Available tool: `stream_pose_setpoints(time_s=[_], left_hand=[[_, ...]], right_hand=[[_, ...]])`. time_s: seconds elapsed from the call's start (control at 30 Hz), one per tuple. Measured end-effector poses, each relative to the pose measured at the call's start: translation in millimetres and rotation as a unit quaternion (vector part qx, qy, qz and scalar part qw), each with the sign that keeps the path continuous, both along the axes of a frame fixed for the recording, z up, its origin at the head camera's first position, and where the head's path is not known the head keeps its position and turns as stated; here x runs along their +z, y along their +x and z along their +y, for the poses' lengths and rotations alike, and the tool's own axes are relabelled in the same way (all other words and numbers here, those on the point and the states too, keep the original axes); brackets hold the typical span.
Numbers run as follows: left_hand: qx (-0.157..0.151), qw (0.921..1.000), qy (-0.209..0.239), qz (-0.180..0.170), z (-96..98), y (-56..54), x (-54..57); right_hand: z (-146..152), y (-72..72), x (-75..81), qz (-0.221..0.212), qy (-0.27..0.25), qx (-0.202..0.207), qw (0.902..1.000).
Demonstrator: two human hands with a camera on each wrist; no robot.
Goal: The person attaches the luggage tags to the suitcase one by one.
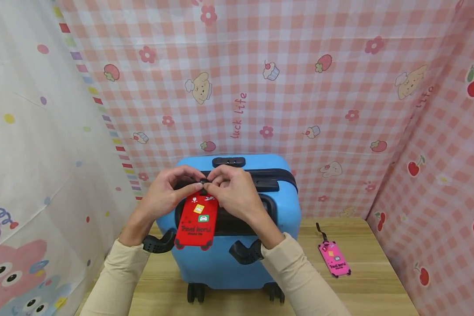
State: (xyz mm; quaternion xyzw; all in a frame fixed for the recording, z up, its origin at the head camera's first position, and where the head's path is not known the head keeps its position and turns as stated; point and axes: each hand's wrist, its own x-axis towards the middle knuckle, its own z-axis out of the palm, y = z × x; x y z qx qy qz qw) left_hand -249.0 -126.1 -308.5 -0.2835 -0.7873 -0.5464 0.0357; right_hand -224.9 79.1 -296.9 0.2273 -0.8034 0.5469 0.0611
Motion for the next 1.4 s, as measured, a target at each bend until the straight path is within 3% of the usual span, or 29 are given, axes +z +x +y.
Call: stream_pose_setpoints(time_s=[0.83,1.2,1.4], left_hand=[[0.014,0.9999,-0.004,0.005,2.2,1.7,0.0],[0.021,0.9995,-0.003,0.022,5.2,0.6,-1.1],[0.04,0.9974,0.003,0.06,6.2,3.8,-1.9]], right_hand=[[-2.5,1.6,0.3,0.014,0.006,-0.01,0.9998],[-1.3,0.9,-0.1,0.016,0.006,-0.02,0.9996],[-1.5,1.3,-0.8,0.008,0.0,-0.018,0.9998]])
